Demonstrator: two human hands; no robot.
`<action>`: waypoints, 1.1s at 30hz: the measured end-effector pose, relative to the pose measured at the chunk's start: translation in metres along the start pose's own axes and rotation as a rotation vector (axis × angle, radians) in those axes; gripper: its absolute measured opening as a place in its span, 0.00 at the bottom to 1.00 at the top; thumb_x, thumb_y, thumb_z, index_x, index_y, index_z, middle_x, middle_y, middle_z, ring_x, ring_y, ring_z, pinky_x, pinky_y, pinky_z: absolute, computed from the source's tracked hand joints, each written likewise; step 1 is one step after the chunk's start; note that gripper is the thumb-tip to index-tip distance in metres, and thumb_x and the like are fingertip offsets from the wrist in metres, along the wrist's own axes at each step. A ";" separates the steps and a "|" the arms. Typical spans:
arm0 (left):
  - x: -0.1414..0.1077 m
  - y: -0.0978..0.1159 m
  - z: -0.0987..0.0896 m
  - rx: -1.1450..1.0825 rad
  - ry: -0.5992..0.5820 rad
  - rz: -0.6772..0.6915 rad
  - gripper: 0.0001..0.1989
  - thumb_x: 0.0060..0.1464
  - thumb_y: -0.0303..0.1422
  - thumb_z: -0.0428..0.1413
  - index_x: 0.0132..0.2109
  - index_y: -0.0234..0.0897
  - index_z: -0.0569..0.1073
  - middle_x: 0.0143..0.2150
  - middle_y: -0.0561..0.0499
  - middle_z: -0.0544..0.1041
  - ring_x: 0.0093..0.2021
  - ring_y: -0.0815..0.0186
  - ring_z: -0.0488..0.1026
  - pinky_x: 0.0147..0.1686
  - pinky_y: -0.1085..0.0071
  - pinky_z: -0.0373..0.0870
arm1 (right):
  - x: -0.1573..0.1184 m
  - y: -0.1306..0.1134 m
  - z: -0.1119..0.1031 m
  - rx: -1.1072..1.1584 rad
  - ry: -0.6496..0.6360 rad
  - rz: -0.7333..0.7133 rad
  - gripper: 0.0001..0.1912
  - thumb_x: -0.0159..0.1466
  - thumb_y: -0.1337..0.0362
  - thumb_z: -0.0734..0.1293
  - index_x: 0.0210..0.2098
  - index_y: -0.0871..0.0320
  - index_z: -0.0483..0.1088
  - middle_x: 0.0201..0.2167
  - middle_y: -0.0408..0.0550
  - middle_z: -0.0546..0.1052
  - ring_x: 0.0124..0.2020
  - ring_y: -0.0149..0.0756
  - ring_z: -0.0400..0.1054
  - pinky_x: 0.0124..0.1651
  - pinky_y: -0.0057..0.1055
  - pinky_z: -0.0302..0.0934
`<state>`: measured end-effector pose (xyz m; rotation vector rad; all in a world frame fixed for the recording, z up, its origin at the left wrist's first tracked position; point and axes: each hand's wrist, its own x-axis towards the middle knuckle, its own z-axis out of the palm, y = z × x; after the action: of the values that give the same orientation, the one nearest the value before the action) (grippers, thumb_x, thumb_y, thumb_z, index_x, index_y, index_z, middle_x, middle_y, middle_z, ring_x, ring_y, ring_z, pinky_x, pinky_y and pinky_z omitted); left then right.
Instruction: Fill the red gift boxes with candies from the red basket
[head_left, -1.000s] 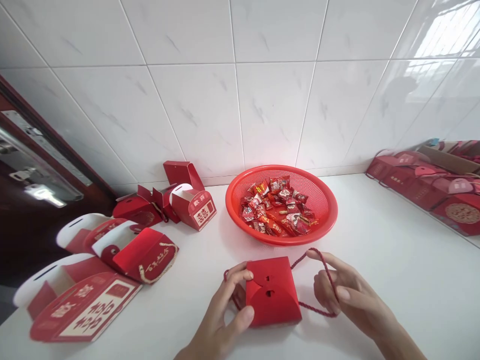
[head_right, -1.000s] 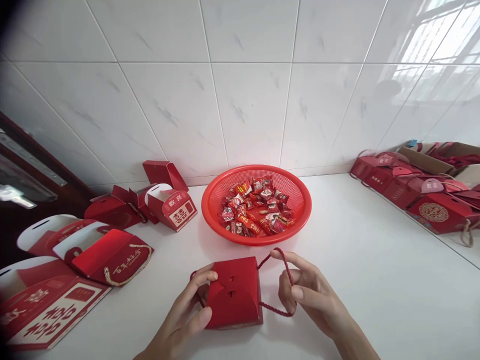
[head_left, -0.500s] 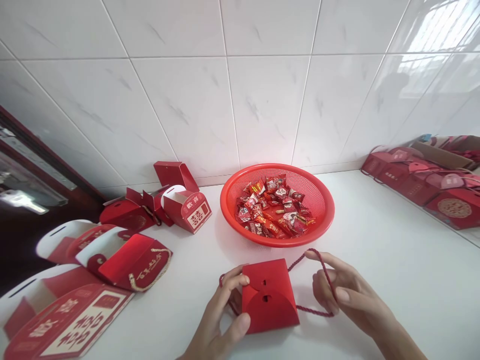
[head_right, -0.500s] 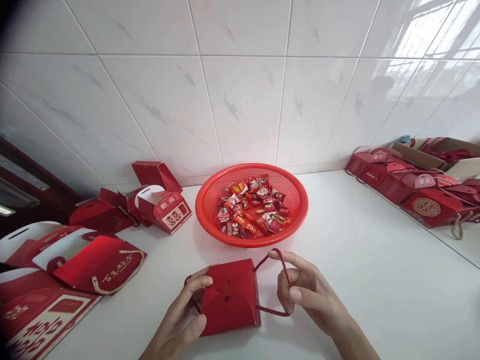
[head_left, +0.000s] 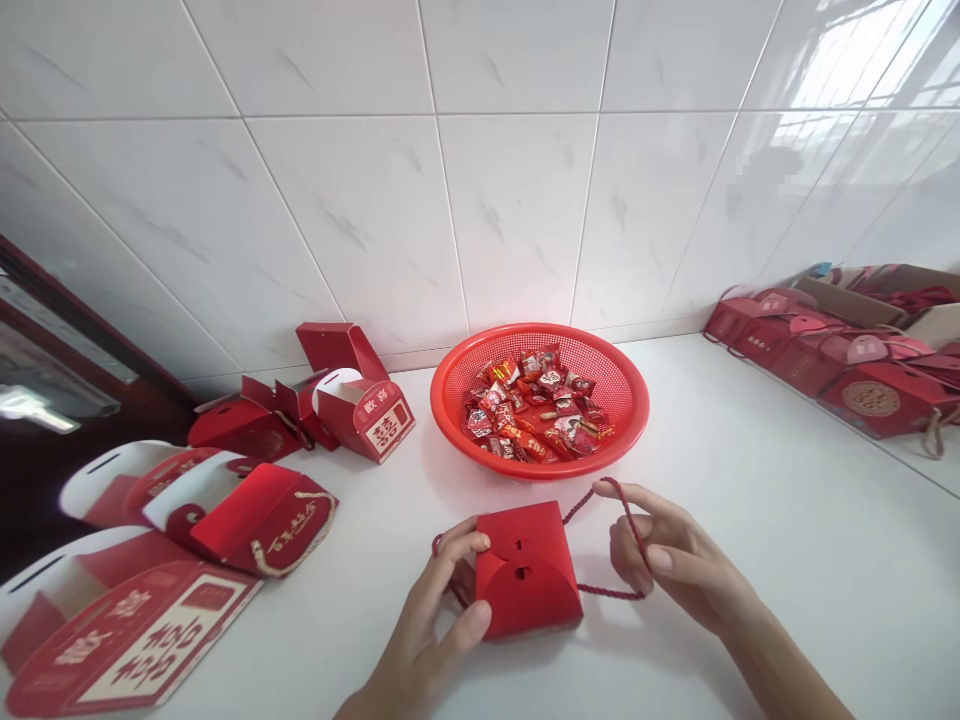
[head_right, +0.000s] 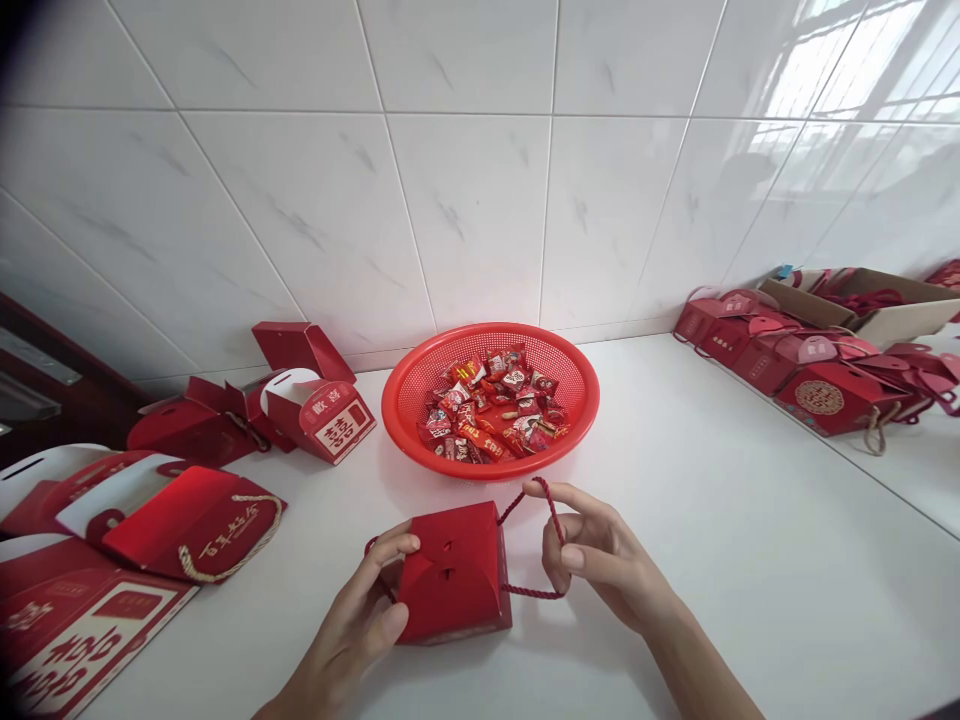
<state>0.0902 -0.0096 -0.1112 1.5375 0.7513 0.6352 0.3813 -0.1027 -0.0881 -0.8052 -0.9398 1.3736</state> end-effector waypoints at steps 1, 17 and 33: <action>0.001 -0.003 -0.001 0.010 -0.012 0.015 0.23 0.63 0.50 0.57 0.60 0.48 0.69 0.65 0.43 0.64 0.56 0.52 0.70 0.54 0.59 0.71 | 0.000 0.000 0.000 0.002 -0.002 -0.001 0.31 0.62 0.57 0.74 0.63 0.51 0.70 0.22 0.40 0.69 0.24 0.31 0.61 0.32 0.32 0.56; 0.006 0.007 -0.001 0.097 -0.025 0.057 0.22 0.64 0.50 0.54 0.59 0.47 0.67 0.58 0.45 0.68 0.44 0.60 0.70 0.47 0.63 0.68 | 0.000 -0.005 0.004 -0.029 0.001 -0.017 0.34 0.61 0.57 0.75 0.65 0.56 0.69 0.22 0.40 0.70 0.25 0.32 0.61 0.33 0.33 0.54; 0.007 0.025 0.002 0.182 0.019 0.133 0.22 0.62 0.46 0.55 0.58 0.42 0.70 0.44 0.48 0.73 0.37 0.62 0.69 0.43 0.65 0.68 | -0.002 -0.011 0.011 -0.123 0.000 -0.051 0.34 0.60 0.58 0.74 0.64 0.59 0.68 0.22 0.40 0.70 0.25 0.33 0.61 0.34 0.34 0.55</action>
<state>0.0984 -0.0062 -0.0869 1.7611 0.7416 0.6955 0.3762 -0.1055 -0.0738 -0.8675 -1.0458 1.2816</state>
